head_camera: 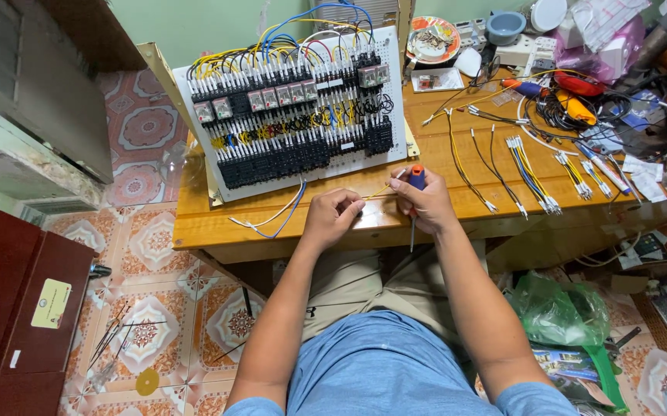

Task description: Wiring an electrical control panel by stripping wires and securing them into terminal blocks using a screwdriver

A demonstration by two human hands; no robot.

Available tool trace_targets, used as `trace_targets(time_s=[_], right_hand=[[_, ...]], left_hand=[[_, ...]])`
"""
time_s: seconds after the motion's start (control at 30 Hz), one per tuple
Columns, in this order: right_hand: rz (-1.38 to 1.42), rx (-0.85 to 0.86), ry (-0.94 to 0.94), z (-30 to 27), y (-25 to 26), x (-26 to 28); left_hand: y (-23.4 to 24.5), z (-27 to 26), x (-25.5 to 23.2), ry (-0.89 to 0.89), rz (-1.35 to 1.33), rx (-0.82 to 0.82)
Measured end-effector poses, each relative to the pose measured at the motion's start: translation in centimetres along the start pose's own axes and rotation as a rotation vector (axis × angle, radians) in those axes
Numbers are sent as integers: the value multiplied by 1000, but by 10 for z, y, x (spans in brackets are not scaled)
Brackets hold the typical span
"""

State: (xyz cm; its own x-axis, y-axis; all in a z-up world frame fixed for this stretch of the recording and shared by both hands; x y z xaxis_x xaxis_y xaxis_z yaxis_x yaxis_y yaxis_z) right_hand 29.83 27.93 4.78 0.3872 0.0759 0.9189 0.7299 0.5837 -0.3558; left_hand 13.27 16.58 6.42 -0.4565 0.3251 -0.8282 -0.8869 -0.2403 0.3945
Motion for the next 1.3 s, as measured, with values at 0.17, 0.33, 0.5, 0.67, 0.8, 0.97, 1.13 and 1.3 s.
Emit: trace_targets(time_s=[0.17, 0.33, 0.5, 0.67, 0.8, 0.97, 1.13, 1.3], right_hand=[[7, -20, -6, -8, -17, 22], [-24, -44, 14, -7, -9, 14], [-86, -88, 43, -11, -12, 18], [-91, -89, 59, -8, -3, 12], [-14, -49, 52, -15, -2, 20], [-224, -21, 23, -29, 18, 25], [-658, 42, -4, -47, 25, 58], [-1061, 295, -6, -72, -7, 82]], left_hand=[[1, 0, 2, 13, -9, -8], [3, 0, 1, 16, -19, -20], [2, -1, 2, 13, -47, 3], [16, -3, -6, 36, -25, -99], [25, -7, -8, 80, 8, -162], [20, -4, -9, 64, 43, -118], [8, -2, -14, 9, 85, -32], [-9, -2, -26, -52, 218, 101]])
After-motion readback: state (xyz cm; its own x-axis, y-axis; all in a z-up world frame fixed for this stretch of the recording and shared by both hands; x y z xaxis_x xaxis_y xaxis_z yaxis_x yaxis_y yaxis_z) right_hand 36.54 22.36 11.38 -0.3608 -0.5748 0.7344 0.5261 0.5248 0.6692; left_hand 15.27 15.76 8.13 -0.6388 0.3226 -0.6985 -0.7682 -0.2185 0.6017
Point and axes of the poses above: each hand's wrist, its own z-axis towards the middle knuckle, its own y-axis out of the back of the hand, x = y × z, the point moved 10 cm from there along z, towards the middle knuckle, and after that the axes turned 10 degrees about x, right-handed, at the moved point
